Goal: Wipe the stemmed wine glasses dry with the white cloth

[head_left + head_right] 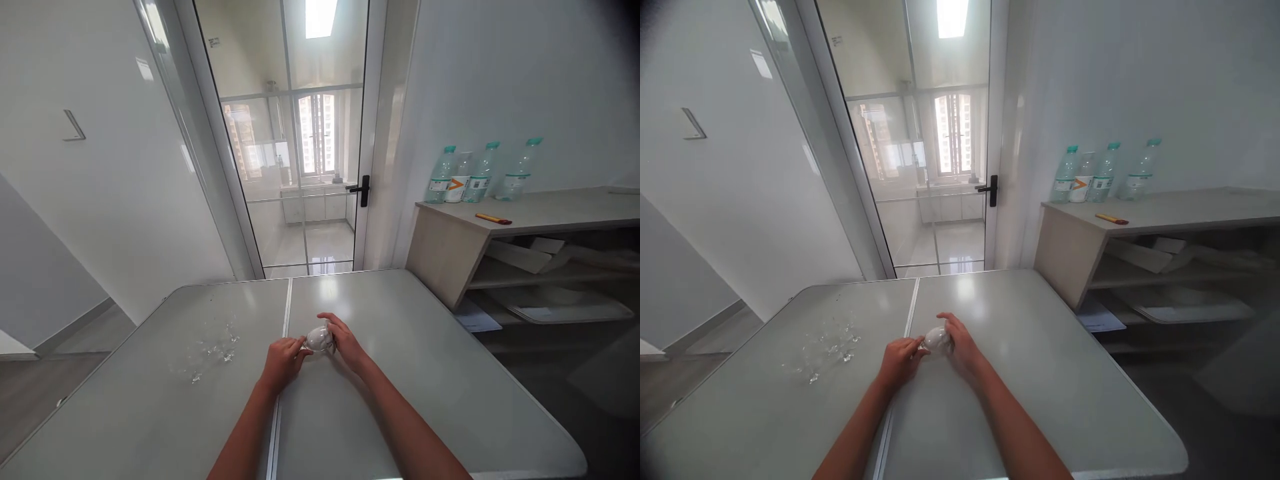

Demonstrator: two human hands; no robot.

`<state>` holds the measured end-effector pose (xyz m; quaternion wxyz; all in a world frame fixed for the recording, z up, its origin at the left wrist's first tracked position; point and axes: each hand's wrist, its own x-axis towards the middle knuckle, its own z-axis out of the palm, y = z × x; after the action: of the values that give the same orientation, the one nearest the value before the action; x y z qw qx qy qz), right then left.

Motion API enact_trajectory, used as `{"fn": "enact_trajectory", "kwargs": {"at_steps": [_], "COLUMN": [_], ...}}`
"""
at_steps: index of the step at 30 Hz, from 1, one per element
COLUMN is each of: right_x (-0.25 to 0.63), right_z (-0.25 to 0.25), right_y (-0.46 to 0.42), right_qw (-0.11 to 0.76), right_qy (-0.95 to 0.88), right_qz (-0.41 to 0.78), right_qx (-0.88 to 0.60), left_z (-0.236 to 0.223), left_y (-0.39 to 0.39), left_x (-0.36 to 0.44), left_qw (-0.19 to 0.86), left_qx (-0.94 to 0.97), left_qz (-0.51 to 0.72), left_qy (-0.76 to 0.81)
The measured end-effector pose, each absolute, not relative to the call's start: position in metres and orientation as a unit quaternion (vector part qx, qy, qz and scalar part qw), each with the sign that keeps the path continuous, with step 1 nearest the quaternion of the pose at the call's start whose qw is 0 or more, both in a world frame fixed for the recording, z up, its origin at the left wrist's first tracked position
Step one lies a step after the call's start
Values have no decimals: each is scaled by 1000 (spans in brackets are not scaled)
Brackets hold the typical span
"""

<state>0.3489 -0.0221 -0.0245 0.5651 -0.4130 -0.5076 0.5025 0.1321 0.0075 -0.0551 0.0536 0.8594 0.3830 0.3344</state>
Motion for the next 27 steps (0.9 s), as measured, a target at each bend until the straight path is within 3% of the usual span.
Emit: {"fn": "enact_trajectory", "kwargs": {"at_steps": [2, 4, 8, 11, 14, 19, 24, 27], "right_x": [348, 350, 358, 361, 355, 344, 349, 359], "right_z": [-24, -22, -12, -11, -21, -41, -34, -25], "right_y": [-22, -25, -34, -37, -31, -16, -22, -29], "right_qw": [567, 570, 593, 612, 626, 626, 601, 589], "right_qy": [-504, -510, -504, -522, -516, -459, -469, -492], "right_qz": [502, 495, 490, 450, 429, 473, 516, 521], "right_qx": [-416, -411, -392, -387, -397, -416, -391, -374], "left_z": [-55, -51, -40, -37, -42, -53, -55, -54], "left_y": [3, -2, -6, -3, 1, 3, -3, -5], "left_x": [139, 147, 160, 161, 155, 144, 150, 157], "left_qw": [53, 127, 443, 569, 519, 181, 186, 344], "left_qx": [860, 845, 740, 680, 694, 806, 816, 782], "left_qz": [324, 330, 315, 265, 301, 390, 375, 353], "left_qy": [390, 400, 395, 378, 397, 407, 398, 380]}}
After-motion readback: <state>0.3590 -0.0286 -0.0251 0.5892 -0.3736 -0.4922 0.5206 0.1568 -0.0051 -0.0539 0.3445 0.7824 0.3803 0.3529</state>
